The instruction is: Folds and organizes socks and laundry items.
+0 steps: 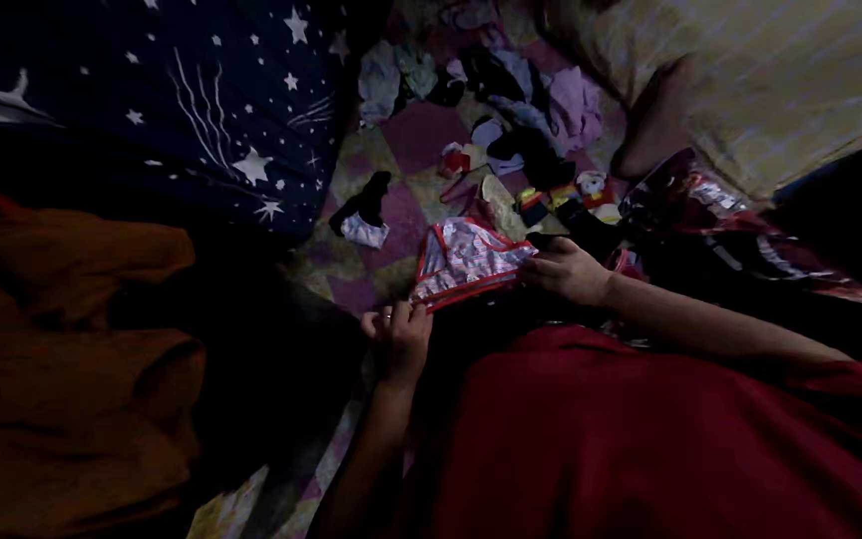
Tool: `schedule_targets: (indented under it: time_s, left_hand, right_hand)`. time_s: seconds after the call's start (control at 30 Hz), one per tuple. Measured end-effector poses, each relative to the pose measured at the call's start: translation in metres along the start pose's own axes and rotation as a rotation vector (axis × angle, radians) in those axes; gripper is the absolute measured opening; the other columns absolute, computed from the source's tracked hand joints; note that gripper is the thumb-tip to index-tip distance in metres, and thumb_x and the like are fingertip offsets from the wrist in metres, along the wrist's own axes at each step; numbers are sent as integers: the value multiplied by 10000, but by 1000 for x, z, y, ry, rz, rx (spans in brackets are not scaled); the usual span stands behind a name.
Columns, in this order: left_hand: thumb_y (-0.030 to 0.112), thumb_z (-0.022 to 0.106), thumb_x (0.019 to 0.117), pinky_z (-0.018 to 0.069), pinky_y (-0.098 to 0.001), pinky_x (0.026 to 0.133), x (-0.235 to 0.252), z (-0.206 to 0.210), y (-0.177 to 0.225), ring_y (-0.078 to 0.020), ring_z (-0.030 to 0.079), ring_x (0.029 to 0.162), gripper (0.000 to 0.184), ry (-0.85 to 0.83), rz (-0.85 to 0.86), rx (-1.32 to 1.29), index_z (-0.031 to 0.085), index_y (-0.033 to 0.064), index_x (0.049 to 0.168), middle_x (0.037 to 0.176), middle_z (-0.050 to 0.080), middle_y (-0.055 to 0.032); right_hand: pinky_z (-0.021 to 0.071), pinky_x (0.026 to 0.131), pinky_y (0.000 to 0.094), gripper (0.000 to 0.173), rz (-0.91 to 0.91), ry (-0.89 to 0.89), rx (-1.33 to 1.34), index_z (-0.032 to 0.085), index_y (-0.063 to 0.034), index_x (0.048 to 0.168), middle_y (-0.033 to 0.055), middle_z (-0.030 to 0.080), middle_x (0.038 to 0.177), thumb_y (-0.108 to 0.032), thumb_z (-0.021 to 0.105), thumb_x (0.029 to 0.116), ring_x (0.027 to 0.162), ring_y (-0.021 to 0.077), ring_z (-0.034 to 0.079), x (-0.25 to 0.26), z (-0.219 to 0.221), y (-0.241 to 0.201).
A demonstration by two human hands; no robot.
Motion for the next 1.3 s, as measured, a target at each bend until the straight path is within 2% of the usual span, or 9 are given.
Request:
schedule_targets:
  time_s: [0.17,0.37,0.6,0.77,0.87,0.93,1.03,1.1,1.3]
  left_hand:
    - [290,684,946,430,-589,856,0,1,-3,-343,645,686,336,72,76,81,749,143,1242,739,658,-147]
    - [252,693,956,365,-678,951,15,-2,-4,-414,655,909,225,-177,-46,-158,804,57,968,905,679,-206]
    - [290,591,1034,337,-722,967,53,27,-19,-470,558,1152,331,-484,-312,-315,744,-2,1018,1107,646,-248]
    - [96,638,967,429,-631,1026,58,38,1,-475,541,1248,348,-347,-294,-336,630,5,1302,1357,545,-298]
    - [-9,613,917,419,-630,953,45,50,13,-399,661,1041,234,29,43,-306,769,62,1076,1118,706,-199]
    - [58,593,919,407,-579,946,38,61,13,-311,694,988,229,117,120,-331,790,83,1035,1042,759,-110]
    - [287,681,928,401,-599,963,37,64,10,-329,671,1046,311,54,114,-341,764,59,1122,1082,739,-130]
    - [256,689,940,398,-597,974,39,65,10,-344,663,1057,270,46,98,-340,768,56,1104,1070,733,-140]
    - [138,500,1045,358,-662,999,74,59,8,-430,651,1075,300,-231,-164,-491,725,-57,1082,1032,722,-245]
  right_hand:
    - [499,867,531,211,53,30,64,756,-80,1051,125,744,1070,-105,560,978,947,304,714,1,5,2]
    - [446,955,634,264,257,29,281,756,-13,1073,173,748,1086,-179,566,996,999,354,718,6,6,8]
    - [422,953,675,231,585,-13,484,717,-17,1162,159,750,996,-108,577,1001,947,343,715,34,33,29]
    - [463,935,672,181,629,-117,416,746,-8,1085,252,628,1304,-80,615,983,1095,465,645,53,36,18]
    - [515,902,635,171,557,-82,344,754,-5,1062,279,609,1328,-15,624,952,1084,475,655,54,31,8]
    - [522,899,617,215,463,-56,331,751,-8,1105,255,665,1233,-20,596,957,1100,456,655,48,35,6]
    - [484,889,634,317,363,-1,311,744,-55,1168,228,675,1228,-233,591,955,1130,448,638,33,44,10]
    - [464,920,656,402,364,-9,309,736,-81,1189,247,639,1295,-382,657,935,1171,461,615,29,45,12]
    - [395,978,679,306,593,-20,443,737,-2,1101,182,721,1133,-213,524,1038,1117,395,654,48,54,25]
Point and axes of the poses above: each hand's wrist, its own x-axis towards the middle knuckle, its own z-axis out of the palm, y = z × x, the point moved 2 cm from there along x, towards the middle knuckle
